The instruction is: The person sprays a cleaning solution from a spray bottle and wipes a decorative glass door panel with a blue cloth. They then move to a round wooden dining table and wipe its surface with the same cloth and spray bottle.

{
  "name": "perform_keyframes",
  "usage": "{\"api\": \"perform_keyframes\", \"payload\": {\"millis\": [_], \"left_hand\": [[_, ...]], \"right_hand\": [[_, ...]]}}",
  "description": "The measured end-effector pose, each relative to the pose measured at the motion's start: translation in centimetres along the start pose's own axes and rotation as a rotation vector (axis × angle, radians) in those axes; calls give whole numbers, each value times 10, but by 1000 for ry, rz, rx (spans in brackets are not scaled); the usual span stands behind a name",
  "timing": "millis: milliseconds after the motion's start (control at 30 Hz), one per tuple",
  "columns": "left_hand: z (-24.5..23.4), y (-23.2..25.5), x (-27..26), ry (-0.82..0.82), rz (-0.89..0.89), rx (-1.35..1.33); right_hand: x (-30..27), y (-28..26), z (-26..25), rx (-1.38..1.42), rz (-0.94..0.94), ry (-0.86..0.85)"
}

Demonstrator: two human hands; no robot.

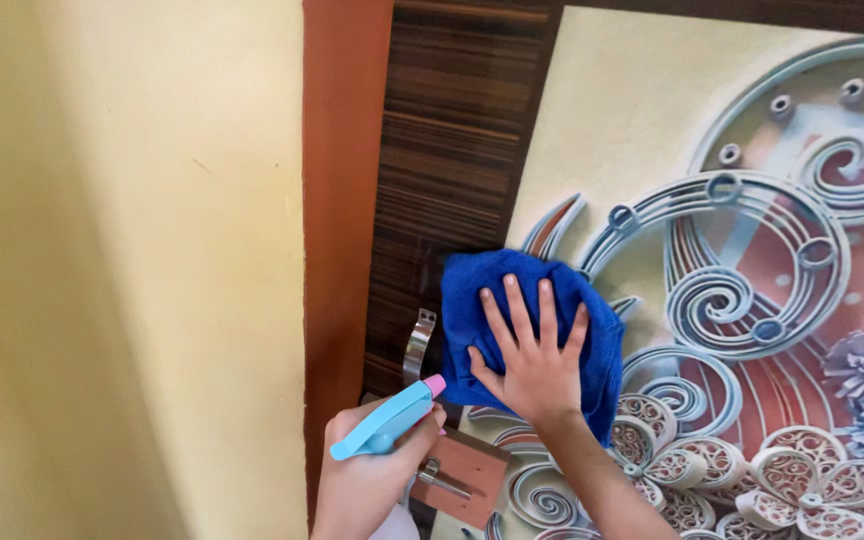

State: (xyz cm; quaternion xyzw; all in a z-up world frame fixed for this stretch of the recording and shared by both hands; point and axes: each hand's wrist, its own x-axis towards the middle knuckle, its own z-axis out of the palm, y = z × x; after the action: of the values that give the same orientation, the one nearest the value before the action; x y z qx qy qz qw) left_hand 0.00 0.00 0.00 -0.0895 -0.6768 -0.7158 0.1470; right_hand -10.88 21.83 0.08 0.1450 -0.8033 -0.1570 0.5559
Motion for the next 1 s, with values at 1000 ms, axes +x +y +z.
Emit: {"api": "perform_keyframes", "payload": {"millis": [1000], "left_hand": [[58, 15, -31, -68, -201, 62]], "right_hand": [[-203, 92, -16, -56, -36, -98]]}}
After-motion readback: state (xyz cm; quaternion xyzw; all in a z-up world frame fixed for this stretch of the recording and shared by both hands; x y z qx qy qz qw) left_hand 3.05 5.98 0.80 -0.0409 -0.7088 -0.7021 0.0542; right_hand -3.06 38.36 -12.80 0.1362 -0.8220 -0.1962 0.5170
